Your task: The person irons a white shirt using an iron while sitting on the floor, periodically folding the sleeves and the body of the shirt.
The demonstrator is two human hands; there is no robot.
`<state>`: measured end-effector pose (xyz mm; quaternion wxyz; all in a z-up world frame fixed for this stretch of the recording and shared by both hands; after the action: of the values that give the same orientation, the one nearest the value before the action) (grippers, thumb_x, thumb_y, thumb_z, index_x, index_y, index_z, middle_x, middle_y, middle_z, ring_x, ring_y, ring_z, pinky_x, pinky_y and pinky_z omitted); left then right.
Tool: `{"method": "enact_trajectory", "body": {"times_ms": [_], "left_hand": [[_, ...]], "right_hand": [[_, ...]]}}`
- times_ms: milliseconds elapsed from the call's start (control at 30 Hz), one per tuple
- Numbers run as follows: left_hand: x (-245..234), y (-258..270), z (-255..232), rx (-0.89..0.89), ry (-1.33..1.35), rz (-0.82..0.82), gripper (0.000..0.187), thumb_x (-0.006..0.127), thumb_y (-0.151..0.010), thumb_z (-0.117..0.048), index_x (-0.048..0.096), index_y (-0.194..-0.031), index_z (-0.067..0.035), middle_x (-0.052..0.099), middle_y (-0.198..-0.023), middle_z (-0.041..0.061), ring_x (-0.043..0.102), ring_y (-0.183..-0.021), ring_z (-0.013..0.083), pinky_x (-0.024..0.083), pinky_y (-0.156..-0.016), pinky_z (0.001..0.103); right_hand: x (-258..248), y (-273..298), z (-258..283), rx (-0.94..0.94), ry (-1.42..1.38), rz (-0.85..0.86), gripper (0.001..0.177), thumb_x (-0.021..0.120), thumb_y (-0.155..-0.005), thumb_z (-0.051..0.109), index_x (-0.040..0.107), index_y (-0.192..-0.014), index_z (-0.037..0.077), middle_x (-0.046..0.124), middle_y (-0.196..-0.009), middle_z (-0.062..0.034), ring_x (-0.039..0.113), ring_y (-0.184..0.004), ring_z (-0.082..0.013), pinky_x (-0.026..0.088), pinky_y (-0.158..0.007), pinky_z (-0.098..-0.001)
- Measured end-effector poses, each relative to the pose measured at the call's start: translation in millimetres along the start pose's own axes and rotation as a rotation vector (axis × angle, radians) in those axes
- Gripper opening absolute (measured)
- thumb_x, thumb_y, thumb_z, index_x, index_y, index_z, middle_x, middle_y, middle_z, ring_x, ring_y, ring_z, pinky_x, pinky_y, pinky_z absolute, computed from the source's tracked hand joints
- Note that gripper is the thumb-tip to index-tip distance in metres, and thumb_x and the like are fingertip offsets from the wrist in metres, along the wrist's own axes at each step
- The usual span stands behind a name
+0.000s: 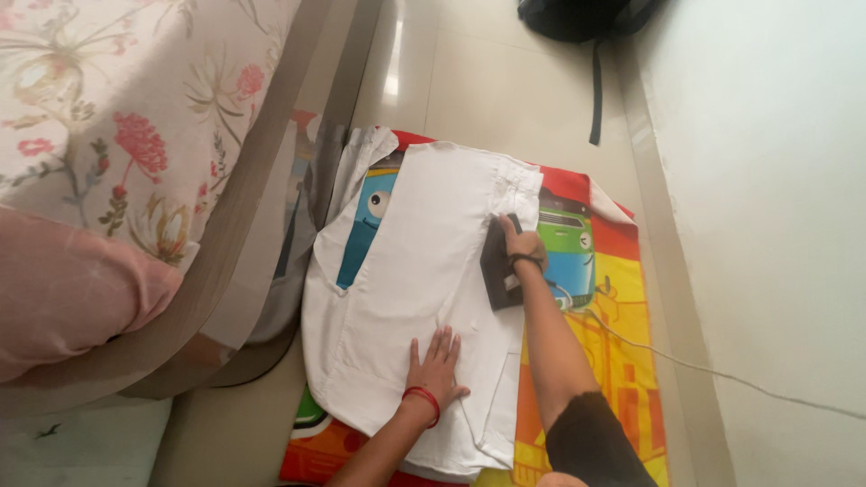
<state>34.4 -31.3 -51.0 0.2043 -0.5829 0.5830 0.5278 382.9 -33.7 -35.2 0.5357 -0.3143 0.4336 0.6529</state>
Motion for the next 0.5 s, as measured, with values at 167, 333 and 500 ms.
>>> {"method": "enact_trajectory", "body": {"times_ms": [167, 333, 500], "left_hand": [[-4.1, 2.1, -0.5, 0.007, 0.021, -0.011, 0.110, 0.074, -0.084, -0.055, 0.011, -0.164, -0.014, 0.002, -0.173, 0.008, 0.001, -0.159, 0.0228, 0.001, -0.123, 0.062], [-16.7, 5.5, -3.6, 0.018, 0.058, 0.007, 0.107, 0.075, -0.084, -0.054, 0.015, -0.163, -0.015, 0.002, -0.172, 0.011, 0.000, -0.158, 0.0248, 0.001, -0.123, 0.062], [-16.1, 6.6, -2.5, 0.145, 0.107, -0.090, 0.090, 0.070, -0.088, -0.054, 0.027, -0.159, -0.019, 0.009, -0.171, 0.013, 0.003, -0.159, 0.0302, 0.002, -0.124, 0.062]], "right_hand": [[5.1, -51.3, 31.3, 0.072, -0.030, -0.062, 0.099, 0.055, -0.077, 0.090, 0.073, -0.119, 0.002, 0.072, -0.121, -0.0245, 0.069, -0.113, -0.0407, 0.053, -0.096, -0.0509], [-5.5, -89.1, 52.3, 0.063, -0.050, -0.102, 0.094, 0.057, -0.076, 0.089, 0.074, -0.120, 0.008, 0.071, -0.124, -0.0190, 0.069, -0.115, -0.0356, 0.054, -0.094, -0.0480], [-10.2, -100.6, 53.3, 0.042, -0.034, -0.028, 0.094, 0.058, -0.077, 0.088, 0.074, -0.116, 0.003, 0.074, -0.109, -0.0185, 0.072, -0.102, -0.0328, 0.056, -0.086, -0.0456]]}}
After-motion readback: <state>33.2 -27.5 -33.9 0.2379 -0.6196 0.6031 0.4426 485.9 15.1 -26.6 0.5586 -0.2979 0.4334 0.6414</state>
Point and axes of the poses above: each hand's wrist, its own y-axis away from the middle knuckle, its own x-axis out of the palm, z = x × y, the point moved 2 cm from there along -y, towards the middle knuckle
